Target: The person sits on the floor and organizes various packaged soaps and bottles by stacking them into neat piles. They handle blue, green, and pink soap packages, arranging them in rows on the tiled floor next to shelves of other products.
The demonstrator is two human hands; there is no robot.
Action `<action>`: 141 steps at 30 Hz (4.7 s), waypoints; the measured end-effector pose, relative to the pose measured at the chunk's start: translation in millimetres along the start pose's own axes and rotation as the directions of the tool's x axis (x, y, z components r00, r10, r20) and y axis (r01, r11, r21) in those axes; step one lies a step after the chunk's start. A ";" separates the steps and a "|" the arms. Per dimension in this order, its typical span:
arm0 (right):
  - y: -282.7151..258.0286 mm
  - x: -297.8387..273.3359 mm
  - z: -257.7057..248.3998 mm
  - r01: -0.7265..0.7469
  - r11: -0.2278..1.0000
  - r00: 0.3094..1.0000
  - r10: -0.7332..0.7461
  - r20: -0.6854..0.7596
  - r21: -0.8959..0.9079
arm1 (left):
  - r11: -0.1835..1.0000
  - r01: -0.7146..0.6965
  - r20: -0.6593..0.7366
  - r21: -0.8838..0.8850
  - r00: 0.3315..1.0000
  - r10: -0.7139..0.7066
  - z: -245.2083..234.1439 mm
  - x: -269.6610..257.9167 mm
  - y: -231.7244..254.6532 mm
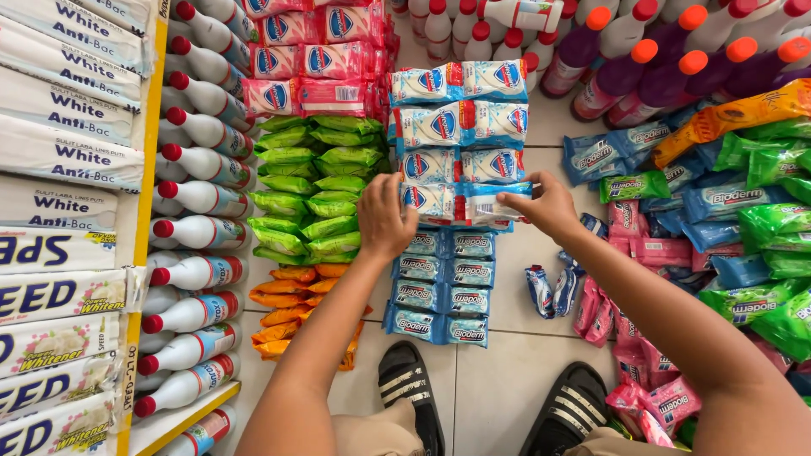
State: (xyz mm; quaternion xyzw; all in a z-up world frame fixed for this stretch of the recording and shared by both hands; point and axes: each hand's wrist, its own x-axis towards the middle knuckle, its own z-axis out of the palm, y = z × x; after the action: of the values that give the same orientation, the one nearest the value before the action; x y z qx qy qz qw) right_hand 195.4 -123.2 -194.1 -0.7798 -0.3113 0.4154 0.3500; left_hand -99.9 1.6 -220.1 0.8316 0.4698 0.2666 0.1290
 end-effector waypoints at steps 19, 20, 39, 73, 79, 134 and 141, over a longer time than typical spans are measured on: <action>-4.3 -25.7 0.8 0.656 0.354 0.607 -0.773 0.186 -0.667 | 0.777 -0.572 0.159 0.265 0.820 0.549 11.6 10.9 14.9; -3.8 -24.0 2.2 0.634 0.401 0.645 -0.746 0.166 -0.661 | 0.796 -0.582 0.178 0.166 0.812 0.556 7.5 12.9 14.0; 6.2 -13.6 17.3 0.511 0.207 0.661 -0.715 0.228 -0.834 | 0.776 -0.612 0.199 0.153 0.788 0.582 6.8 19.5 4.3; 203.0 -19.9 -401.2 0.026 0.928 0.472 -0.339 -0.814 -0.371 | 0.514 -0.762 0.072 -0.394 0.532 0.844 159.6 40.8 466.5; 280.9 8.1 -432.2 -0.213 0.948 0.513 -0.097 -0.853 -0.236 | 0.650 -0.674 0.399 -0.350 0.520 0.755 264.9 25.8 574.3; -48.7 -201.8 -321.7 0.669 0.742 0.729 -0.666 -0.157 -0.044 | 0.476 -0.010 0.421 -0.879 0.451 0.787 31.8 94.1 374.6; -151.1 -171.2 -228.2 0.719 0.631 0.687 -0.709 0.160 -0.292 | 0.678 0.078 0.621 -0.730 0.489 0.612 -66.5 106.9 277.4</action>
State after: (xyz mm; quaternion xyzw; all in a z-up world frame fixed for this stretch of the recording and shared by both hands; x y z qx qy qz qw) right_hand 284.6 -236.8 94.5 -0.6337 -0.6643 0.1961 0.3444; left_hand 104.8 -55.6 -1.9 0.8111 0.0678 0.0053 0.5809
